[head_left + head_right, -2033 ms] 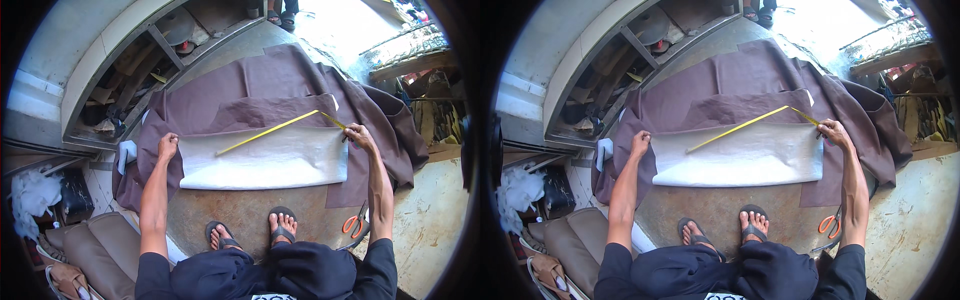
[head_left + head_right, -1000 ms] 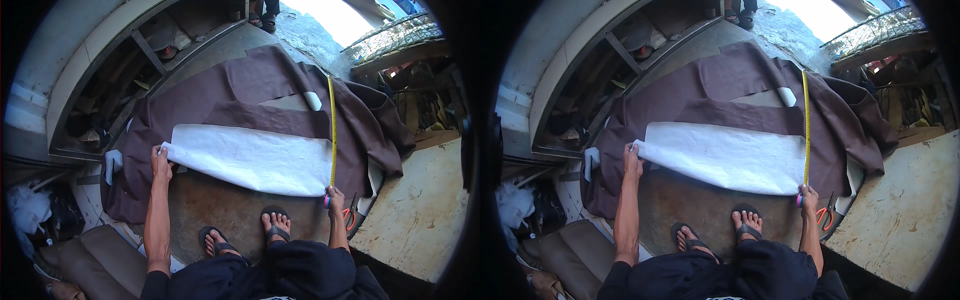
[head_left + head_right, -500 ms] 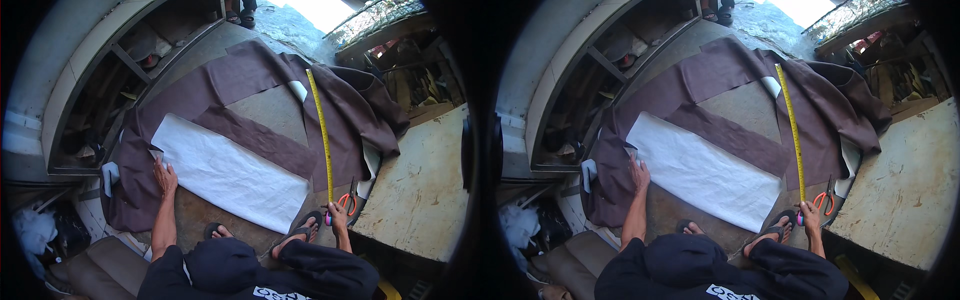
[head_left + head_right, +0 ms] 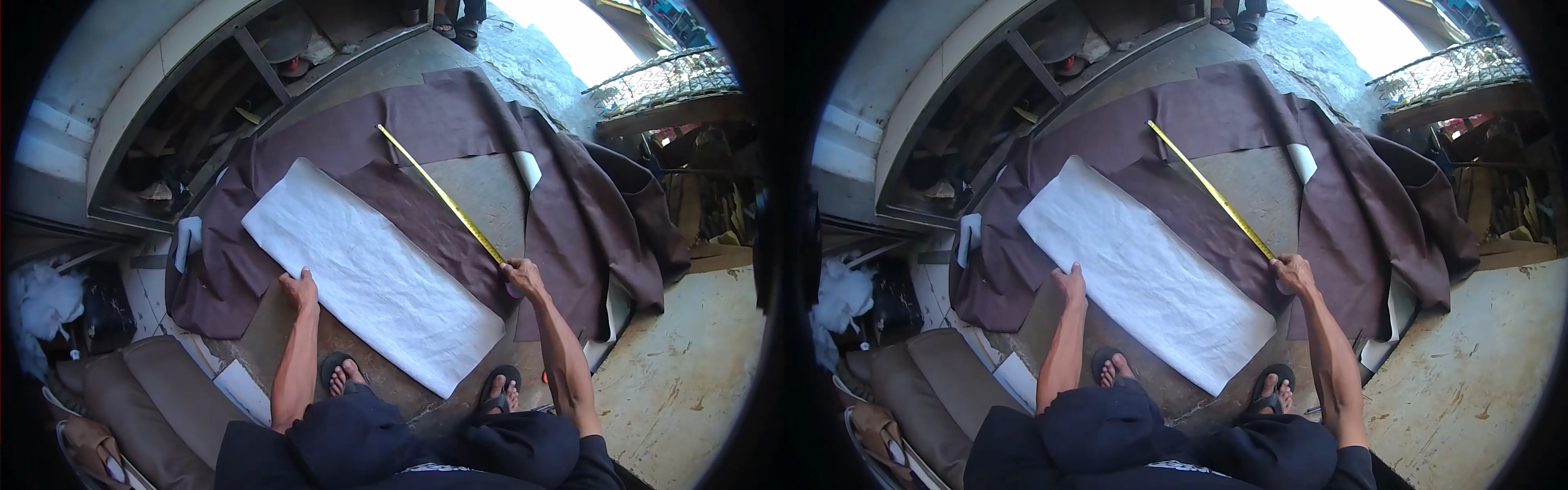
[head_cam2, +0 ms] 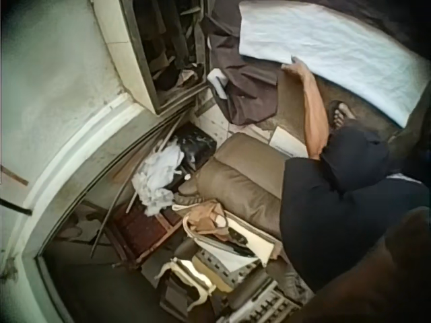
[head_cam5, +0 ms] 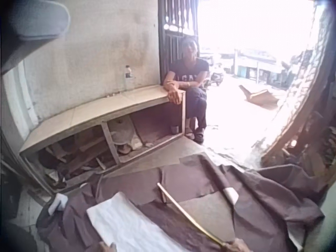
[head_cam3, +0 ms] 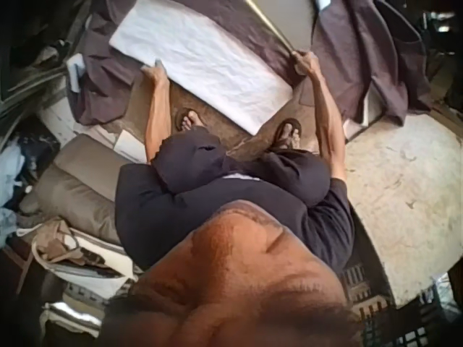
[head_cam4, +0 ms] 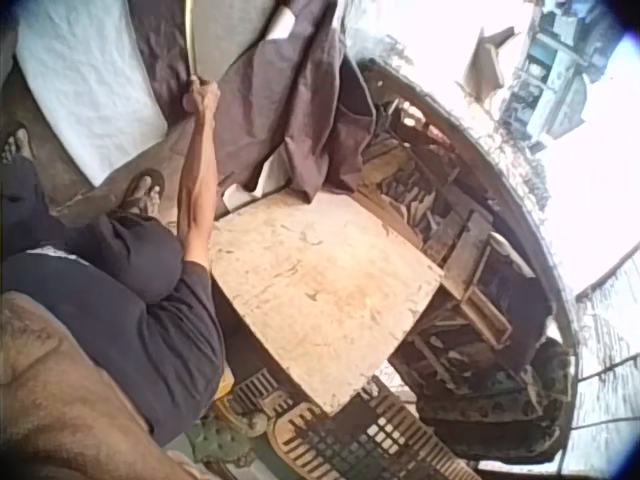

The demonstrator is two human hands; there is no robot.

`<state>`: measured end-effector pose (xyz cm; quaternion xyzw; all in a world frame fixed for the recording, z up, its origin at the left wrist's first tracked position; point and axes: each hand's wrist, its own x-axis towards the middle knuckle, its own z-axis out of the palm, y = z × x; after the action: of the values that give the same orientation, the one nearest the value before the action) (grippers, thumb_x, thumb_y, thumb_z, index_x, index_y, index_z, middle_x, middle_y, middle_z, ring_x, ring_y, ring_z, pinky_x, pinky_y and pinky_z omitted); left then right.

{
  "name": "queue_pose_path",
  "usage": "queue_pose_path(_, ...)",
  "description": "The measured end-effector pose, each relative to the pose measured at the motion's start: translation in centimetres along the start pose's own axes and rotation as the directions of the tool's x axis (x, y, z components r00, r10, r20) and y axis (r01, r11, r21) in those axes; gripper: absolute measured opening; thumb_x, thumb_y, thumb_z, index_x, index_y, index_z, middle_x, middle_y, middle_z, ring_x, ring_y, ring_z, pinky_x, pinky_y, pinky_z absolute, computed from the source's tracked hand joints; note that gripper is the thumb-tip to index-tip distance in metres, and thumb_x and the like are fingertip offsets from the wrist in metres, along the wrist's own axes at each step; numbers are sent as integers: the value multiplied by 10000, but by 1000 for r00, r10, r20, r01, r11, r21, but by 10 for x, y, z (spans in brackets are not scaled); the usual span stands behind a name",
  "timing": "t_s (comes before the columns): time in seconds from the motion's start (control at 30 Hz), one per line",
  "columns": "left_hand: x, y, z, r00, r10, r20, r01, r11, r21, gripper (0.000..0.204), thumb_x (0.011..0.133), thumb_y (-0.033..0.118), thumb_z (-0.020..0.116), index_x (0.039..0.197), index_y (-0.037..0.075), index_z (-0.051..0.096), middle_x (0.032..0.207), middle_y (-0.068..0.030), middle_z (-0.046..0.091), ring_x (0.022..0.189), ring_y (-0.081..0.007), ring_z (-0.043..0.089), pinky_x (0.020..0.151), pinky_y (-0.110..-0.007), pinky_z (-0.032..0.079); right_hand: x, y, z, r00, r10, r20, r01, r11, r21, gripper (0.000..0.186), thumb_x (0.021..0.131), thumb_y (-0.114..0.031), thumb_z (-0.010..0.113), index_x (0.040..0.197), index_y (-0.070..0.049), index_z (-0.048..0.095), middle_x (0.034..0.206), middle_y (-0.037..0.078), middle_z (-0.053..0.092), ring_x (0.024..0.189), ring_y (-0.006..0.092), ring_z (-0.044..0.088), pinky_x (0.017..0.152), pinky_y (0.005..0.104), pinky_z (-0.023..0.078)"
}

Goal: The person measures and marks a piece of white fabric on top of brown upholstery material using a tape measure and a marker, then cuts the white fabric using shears.

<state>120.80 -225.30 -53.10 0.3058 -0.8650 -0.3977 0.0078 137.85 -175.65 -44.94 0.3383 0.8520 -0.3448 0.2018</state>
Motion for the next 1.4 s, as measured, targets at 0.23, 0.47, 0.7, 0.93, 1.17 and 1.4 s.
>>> queue_pose_path(0.23, -28, 70, 26, 959, 160, 234, -126, 980, -154, 299, 919, 116, 686, 1132, -69, 588, 1022, -149, 683, 918, -248, 651, 843, -372, 510, -67, 82, -13, 988, 148, -50, -131, 960, 248, 370, 925, -358, 625, 966, -14, 753, 775, 77, 696, 753, 145, 637, 715, 341, 490)
queue_pose_path(0.47, -80, 59, 34, 976, 6, 216, 23, 991, -133, 349, 919, 184, 700, 1151, -57, 598, 1055, -153, 684, 883, -250, 642, 823, -373, 514, -123, 123, 14, 988, 149, 37, -144, 819, 556, 281, 947, -275, 643, 925, -13, 741, 719, 7, 612, 687, 111, 538, 683, 287, 439)
queue_pose_path(0.7, -172, -7, -46, 786, -324, 527, 444, 888, -116, 226, 946, 203, 697, 1101, 57, 621, 1058, -92, 642, 984, -211, 616, 902, -381, 507, -114, 100, 12, 997, 62, 55, -78, 937, 342, 327, 928, -328, 659, 940, -11, 739, 721, 37, 645, 716, 124, 587, 682, 312, 463)
queue_pose_path(0.93, -197, -12, -71, 688, -319, 652, 349, 933, 88, 389, 952, 303, 683, 1199, 32, 552, 1132, -120, 622, 985, -243, 638, 869, -396, 551, -120, 123, 30, 953, -20, -301, 102, 961, 256, 348, 904, -351, 658, 1059, -57, 762, 1086, 173, 666, 1054, 319, 639, 930, 389, 481)
queue_pose_path(1.17, -230, -46, -56, 762, -209, 613, 347, 931, -114, 224, 897, 156, 705, 1031, -12, 640, 949, -111, 679, 822, -232, 674, 714, -394, 595, -140, 119, 49, 927, 63, -370, 32, 969, 244, 370, 902, -366, 658, 1079, -56, 758, 1173, 161, 629, 1121, 310, 607, 972, 381, 467)
queue_pose_path(1.4, -231, -49, -52, 703, -153, 695, 377, 908, -181, 210, 939, 175, 673, 1052, 8, 614, 959, -72, 654, 874, -214, 638, 742, -430, 566, -152, 116, 26, 984, 140, -109, -102, 951, 293, 375, 902, -372, 648, 1055, -48, 757, 881, 154, 731, 878, 298, 703, 826, 409, 517)
